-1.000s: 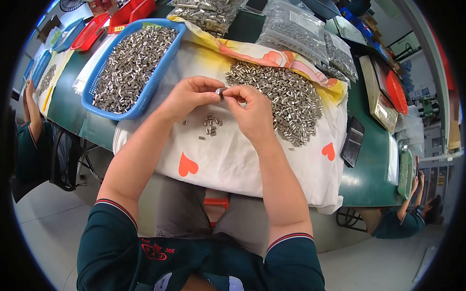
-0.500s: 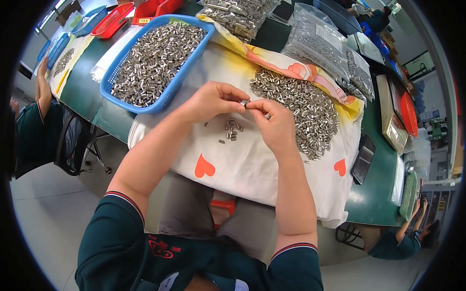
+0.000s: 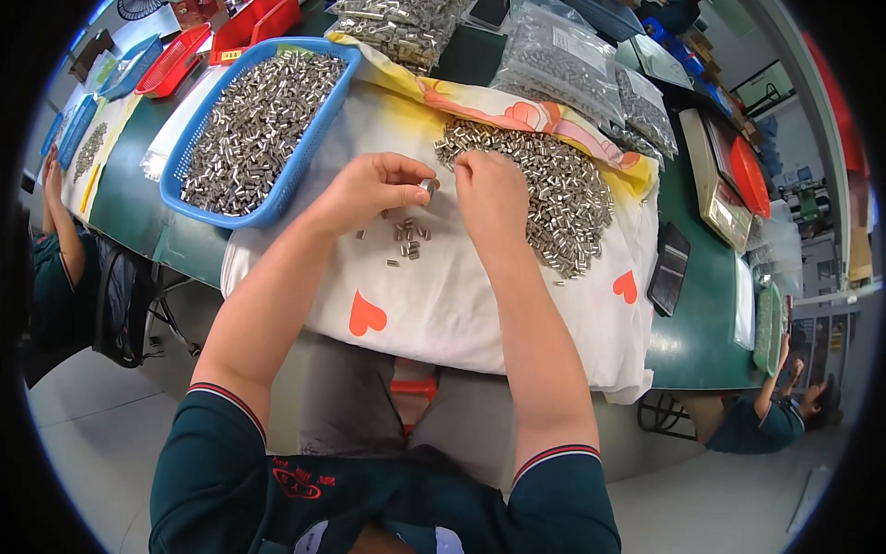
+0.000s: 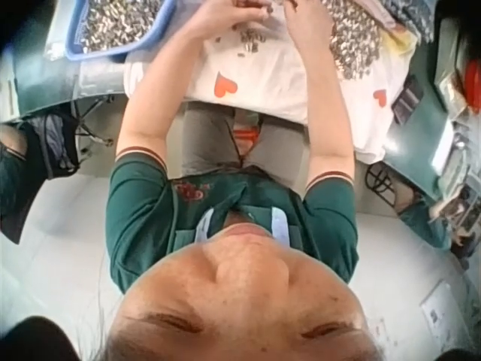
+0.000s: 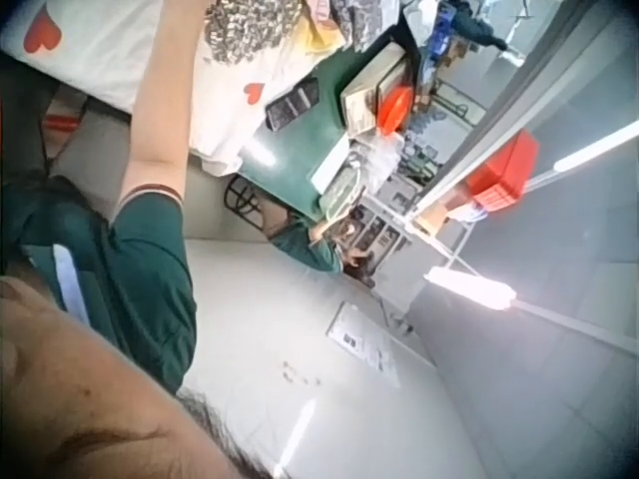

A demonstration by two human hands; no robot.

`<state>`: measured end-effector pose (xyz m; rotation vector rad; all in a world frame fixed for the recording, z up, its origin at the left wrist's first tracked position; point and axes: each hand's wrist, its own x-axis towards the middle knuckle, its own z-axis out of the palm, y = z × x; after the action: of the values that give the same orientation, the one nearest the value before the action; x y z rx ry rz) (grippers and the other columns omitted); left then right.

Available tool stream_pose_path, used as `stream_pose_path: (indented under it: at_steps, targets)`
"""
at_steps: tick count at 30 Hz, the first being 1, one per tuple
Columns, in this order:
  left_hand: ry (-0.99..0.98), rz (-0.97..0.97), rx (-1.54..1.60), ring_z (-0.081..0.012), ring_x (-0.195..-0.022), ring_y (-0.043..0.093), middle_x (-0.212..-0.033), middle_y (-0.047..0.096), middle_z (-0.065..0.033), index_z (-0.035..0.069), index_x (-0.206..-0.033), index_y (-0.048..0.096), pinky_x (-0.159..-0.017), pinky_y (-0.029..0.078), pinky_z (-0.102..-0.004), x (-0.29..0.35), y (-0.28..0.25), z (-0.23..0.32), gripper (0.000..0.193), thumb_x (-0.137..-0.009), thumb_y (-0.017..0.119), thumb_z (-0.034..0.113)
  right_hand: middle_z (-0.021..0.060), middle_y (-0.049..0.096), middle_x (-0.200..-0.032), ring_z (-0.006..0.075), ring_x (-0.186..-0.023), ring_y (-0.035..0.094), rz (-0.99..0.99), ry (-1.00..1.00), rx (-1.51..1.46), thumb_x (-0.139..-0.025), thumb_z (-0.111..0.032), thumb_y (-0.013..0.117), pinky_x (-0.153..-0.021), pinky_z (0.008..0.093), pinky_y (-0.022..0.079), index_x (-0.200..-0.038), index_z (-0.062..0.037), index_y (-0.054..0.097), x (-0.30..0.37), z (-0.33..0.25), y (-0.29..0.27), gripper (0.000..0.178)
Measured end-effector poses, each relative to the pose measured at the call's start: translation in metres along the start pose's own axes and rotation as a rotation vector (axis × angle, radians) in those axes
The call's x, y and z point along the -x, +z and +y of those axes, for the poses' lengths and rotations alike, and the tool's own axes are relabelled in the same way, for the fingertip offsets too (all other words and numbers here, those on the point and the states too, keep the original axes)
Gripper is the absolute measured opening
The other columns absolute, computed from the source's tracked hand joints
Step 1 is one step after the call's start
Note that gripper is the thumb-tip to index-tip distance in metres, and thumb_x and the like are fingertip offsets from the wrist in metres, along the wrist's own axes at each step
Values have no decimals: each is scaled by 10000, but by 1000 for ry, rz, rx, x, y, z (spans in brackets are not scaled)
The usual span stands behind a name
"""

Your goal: The recorder is inspecting and assembling small metal hardware components at a manufacturing workbench.

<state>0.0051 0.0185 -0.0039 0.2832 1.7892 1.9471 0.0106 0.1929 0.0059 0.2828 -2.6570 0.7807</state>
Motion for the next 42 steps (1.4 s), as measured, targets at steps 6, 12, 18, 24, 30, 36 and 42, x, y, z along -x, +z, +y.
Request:
stream_pose_path:
  at_steps: [6,12,18,24,30,36,42]
  targets:
    - [80,1,30,-59,-738,573,-866,629,-34,1,-997,588,-603,435,-179,-6,2,-2,254,-758,646,66,107,572,-707,277,-734,552,-20,-157,326,-698,-117,573,-667,385,427,-705,-73,635,-12,9,22,77]
    - [78,47,85,-62,-751,572,-872,625,-35,11,-1030,572,-639,450,-184,-4,-3,-4,275,-777,633,100,104,579,-704,269,-716,561,-62,-175,216,-670,-85,591,-653,378,432,-709,-48,616,1,-5,9,59]
    - [73,17,249,-63,-760,565,-872,625,-33,25,-1065,559,-674,437,-196,0,-4,-1,326,-768,648,123,27,610,-726,90,-651,543,-103,165,-657,-742,-76,628,-621,215,440,-824,-21,621,19,-21,-14,99]
    - [38,-18,228,-75,-759,569,-870,621,-40,4,-1048,563,-663,454,-200,1,1,3,301,-766,636,77,50,616,-762,110,-678,566,-93,102,-569,-735,-59,622,-632,233,451,-810,-16,618,20,-19,-17,86]
    - [48,5,84,-85,-770,584,-889,622,-60,-24,-1051,558,-672,475,-202,-2,2,0,286,-773,610,20,82,602,-745,179,-664,582,-5,-80,-241,-699,-27,606,-611,273,454,-777,-23,608,23,-25,-15,78]
    - [94,33,68,-68,-718,578,-841,632,-48,-12,-994,599,-632,464,-187,-3,-2,-7,274,-741,669,67,84,602,-738,194,-651,583,6,-47,-348,-703,-31,608,-600,281,454,-777,-23,611,25,-27,-12,74]
    - [89,-1,96,-78,-730,585,-846,632,-60,-14,-985,602,-647,470,-198,3,-1,2,262,-739,661,58,56,621,-766,120,-680,573,-65,54,-457,-747,-32,610,-632,233,452,-812,-9,630,28,-22,-17,72]
